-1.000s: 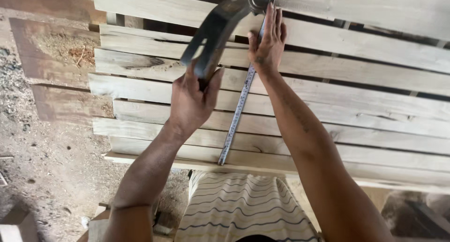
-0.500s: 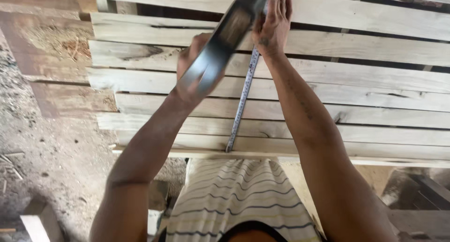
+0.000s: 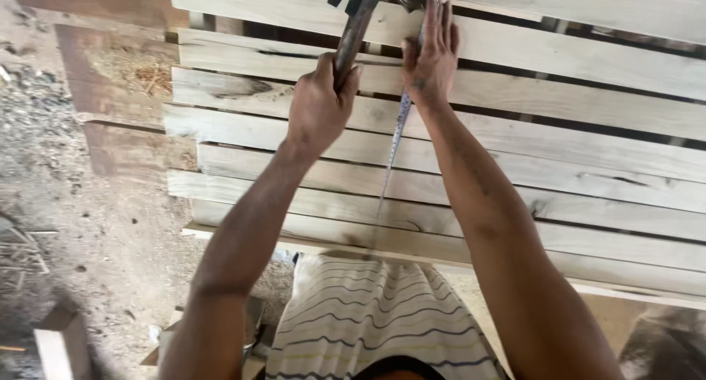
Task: The person hammers nails into a wooden pallet using a hammer, then measures the pallet with a tape measure and marks it with a pencil. The person repeats the hammering and measuring process on different sections of the pallet.
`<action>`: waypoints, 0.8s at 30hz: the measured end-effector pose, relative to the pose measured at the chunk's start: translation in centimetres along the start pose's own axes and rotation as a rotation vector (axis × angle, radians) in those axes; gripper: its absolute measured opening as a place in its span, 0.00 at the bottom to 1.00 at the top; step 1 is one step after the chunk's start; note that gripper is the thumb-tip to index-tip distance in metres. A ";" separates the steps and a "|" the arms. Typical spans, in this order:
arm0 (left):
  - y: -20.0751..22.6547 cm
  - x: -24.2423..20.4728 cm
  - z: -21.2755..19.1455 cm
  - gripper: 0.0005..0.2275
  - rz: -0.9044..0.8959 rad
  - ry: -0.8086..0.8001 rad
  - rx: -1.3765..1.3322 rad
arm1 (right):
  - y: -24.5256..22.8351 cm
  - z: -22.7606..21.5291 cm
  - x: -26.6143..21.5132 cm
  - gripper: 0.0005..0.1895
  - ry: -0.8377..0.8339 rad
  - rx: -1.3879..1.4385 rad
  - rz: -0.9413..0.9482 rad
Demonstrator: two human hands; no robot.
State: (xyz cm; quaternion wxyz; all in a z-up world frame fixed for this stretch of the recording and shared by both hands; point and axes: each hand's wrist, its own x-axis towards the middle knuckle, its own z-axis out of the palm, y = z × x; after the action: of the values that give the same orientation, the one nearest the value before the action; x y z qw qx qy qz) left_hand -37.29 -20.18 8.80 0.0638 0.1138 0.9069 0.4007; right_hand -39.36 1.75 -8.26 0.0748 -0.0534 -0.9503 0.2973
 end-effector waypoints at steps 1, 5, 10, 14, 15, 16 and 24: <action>-0.1 -0.3 0.6 0.11 0.045 0.048 -0.074 | 0.3 -0.5 -0.4 0.39 0.008 -0.013 -0.018; -0.3 -1.7 1.7 0.08 0.229 0.168 -0.070 | 0.5 -1.0 -1.3 0.39 0.007 -0.010 -0.052; -1.3 -0.8 1.6 0.10 0.001 0.031 0.069 | -0.2 -0.6 1.5 0.39 0.016 0.011 -0.084; 0.2 -5.6 1.7 0.09 0.192 0.185 -0.108 | -1.5 -2.3 -3.6 0.27 -0.267 -0.157 0.140; -0.4 -3.2 2.0 0.07 0.374 0.266 -0.089 | -1.3 -2.2 -0.7 0.22 -0.301 -0.235 0.208; -0.8 -1.1 2.2 0.04 0.556 0.345 -0.069 | -1.2 -2.3 1.5 0.26 -0.184 -0.159 0.106; -3.3 -2.5 5.2 0.11 -0.047 0.033 0.089 | 0.1 -1.2 -1.1 0.36 0.024 0.016 -0.079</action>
State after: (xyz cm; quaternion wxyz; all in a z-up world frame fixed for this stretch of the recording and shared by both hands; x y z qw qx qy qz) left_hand -34.27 -19.26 2.89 0.0532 0.0884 0.9272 0.3601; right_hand -38.03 2.35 -7.50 0.0983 -0.0186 -0.9483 0.3012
